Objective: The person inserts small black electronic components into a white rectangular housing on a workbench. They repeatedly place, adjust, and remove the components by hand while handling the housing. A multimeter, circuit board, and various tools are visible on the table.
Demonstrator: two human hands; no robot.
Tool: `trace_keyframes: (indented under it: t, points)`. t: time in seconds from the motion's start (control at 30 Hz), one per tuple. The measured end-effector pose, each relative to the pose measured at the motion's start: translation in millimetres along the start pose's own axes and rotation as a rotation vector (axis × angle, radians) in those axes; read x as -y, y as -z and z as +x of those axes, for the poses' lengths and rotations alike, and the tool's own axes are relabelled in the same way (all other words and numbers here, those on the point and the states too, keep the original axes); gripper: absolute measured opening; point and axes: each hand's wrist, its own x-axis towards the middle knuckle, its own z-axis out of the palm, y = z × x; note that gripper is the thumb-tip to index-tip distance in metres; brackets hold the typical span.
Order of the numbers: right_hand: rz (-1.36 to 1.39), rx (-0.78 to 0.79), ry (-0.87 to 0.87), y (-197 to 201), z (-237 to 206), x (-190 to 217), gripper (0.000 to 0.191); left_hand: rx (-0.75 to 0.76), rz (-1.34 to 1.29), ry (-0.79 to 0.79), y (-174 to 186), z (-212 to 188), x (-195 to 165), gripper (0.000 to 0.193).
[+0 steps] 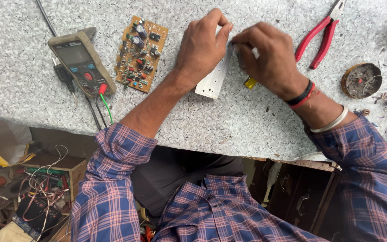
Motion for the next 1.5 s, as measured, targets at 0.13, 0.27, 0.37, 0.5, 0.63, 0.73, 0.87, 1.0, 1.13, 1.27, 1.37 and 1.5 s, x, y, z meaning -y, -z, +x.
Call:
trace_keyframes:
  t: [0.13,0.27,0.37,0.5,0.63,0.73,0.87,1.0,1.13,1.27,1.37,1.5]
  points:
    - [0.006,0.032,0.035,-1,-11,6,0.003,-0.032,-0.018,-0.004,0,-2,-7,0.016]
    - [0.006,0.036,-0.012,7,-9,0,0.006,-0.068,-0.017,-0.052,-1,-4,-16,0.015]
    - [-0.020,-0.031,-0.018,12,-4,-7,0.006,-0.058,-0.018,-0.054,-4,-8,-17,0.016]
    - [-0.098,-0.072,0.040,15,-6,-10,0.005,-0.039,-0.025,-0.060,-9,-12,-18,0.017]
    - [0.209,-0.117,-0.074,16,-9,-11,0.009,-0.041,-0.035,-0.069,-5,-13,-18,0.016]
    - [0.280,-0.103,-0.115,15,-7,-12,0.009,-0.052,-0.031,-0.072,1,-11,-17,0.016]
    - [0.136,-0.051,-0.043,9,-4,-9,0.007,-0.036,-0.022,-0.050,4,-6,-15,0.015]
    - [-0.017,-0.044,0.007,3,-3,-2,0.005,0.046,-0.020,0.081,6,-4,-15,0.015]
    - [-0.067,0.017,0.021,2,-9,8,0.002,0.012,-0.008,0.025,7,-6,-20,0.015]
    - [-0.016,-0.037,0.021,13,-10,12,0.003,-0.010,0.006,-0.010,8,-7,-26,0.015]
    - [-0.009,-0.016,-0.002,20,-10,13,0.006,0.000,-0.005,-0.002,5,-9,-32,0.015]
    - [-0.041,0.018,0.028,23,-13,15,0.003,-0.024,0.010,0.002,3,-11,-34,0.016]
